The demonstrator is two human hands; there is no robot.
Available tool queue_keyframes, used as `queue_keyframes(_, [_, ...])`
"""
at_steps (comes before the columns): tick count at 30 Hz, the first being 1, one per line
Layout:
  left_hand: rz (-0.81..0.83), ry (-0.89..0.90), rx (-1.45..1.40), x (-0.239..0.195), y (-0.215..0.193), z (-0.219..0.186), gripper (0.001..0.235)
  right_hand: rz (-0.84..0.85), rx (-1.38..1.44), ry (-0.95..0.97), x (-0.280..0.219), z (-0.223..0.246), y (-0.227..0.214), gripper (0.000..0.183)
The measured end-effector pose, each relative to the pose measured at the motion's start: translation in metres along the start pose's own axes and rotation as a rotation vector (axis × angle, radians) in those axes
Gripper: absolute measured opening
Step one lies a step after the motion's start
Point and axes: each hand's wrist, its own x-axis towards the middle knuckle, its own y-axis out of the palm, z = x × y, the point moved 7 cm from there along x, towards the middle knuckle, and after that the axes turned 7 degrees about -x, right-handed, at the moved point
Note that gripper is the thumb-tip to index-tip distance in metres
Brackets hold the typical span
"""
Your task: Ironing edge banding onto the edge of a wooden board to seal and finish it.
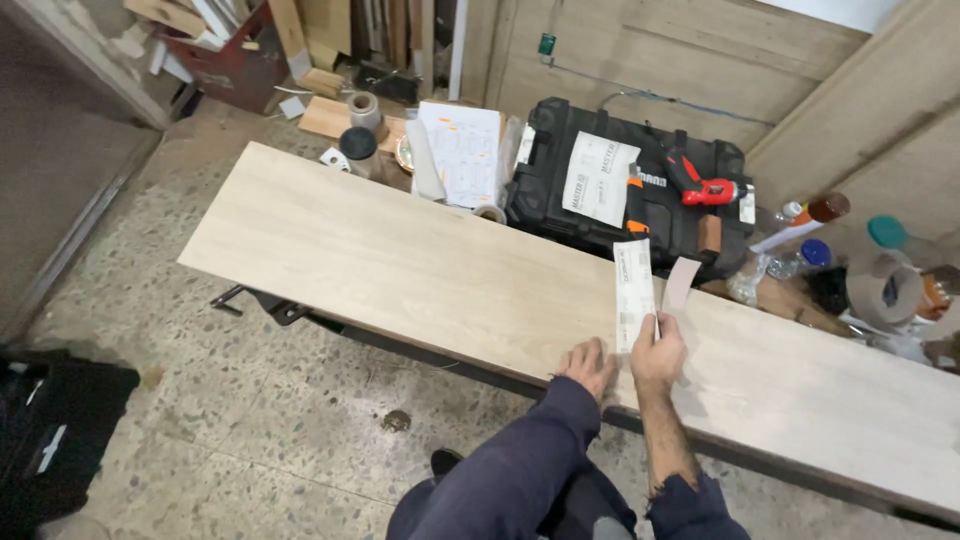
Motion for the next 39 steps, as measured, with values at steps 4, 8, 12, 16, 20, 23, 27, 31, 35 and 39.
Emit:
queue_keyframes(4, [-0.048, 0.309, 0.06, -0.043, 0.038, 0.002, 0.049, 0.027, 0.263, 0.186, -0.045, -0.063, -0.012, 0.029])
queue_keyframes(8, [-0.086, 0.427, -0.166, -0.038, 0.011, 0.002, 0.023, 0.087, 0.579, 0.241, -0.067, -0.058, -0.044, 0.027])
queue_keyframes(12, [-0.078, -0.004, -0.745, 0.02, -0.063, 0.014, 0.015, 0.208, 0.332, 0.281, -0.072, -0.037, -0.08, 0.031])
queue_keyframes(16, [-0.237, -0.303, -1.116, 0.073, -0.08, 0.023, 0.019, 0.481, 0.439, 0.239, -0.09, -0.062, -0.024, 0.037])
queue_keyframes(20, [-0.358, -0.295, -1.255, 0.126, -0.092, 0.012, 0.018, 0.444, 0.808, 0.694, -0.046, -0.05, -0.02, 0.04])
queue_keyframes(23, [-0.299, -0.23, -1.229, 0.162, -0.086, 0.01, 0.018, 0.586, 0.996, 0.706, 0.014, -0.009, -0.035, 0.047])
queue_keyframes(27, [-0.271, -0.16, -0.966, 0.21, -0.07, 0.02, 0.029, 0.593, 0.583, 0.146, 0.088, 0.011, -0.027, 0.048])
queue_keyframes(31, [-0.34, -0.118, -0.364, 0.249, -0.09, 0.069, 0.049, 0.403, 0.371, 0.028, 0.177, -0.02, 0.007, 0.039])
queue_keyframes(35, [-0.109, 0.133, 0.234, 0.265, -0.075, 0.098, 0.078, 0.41, 0.205, 0.035, 0.223, -0.051, 0.051, 0.043])
queue_keyframes(39, [0.141, 0.218, 0.347, 0.248, -0.032, 0.14, 0.047, 0.282, -0.148, -0.14, 0.23, 0.007, 0.02, 0.062])
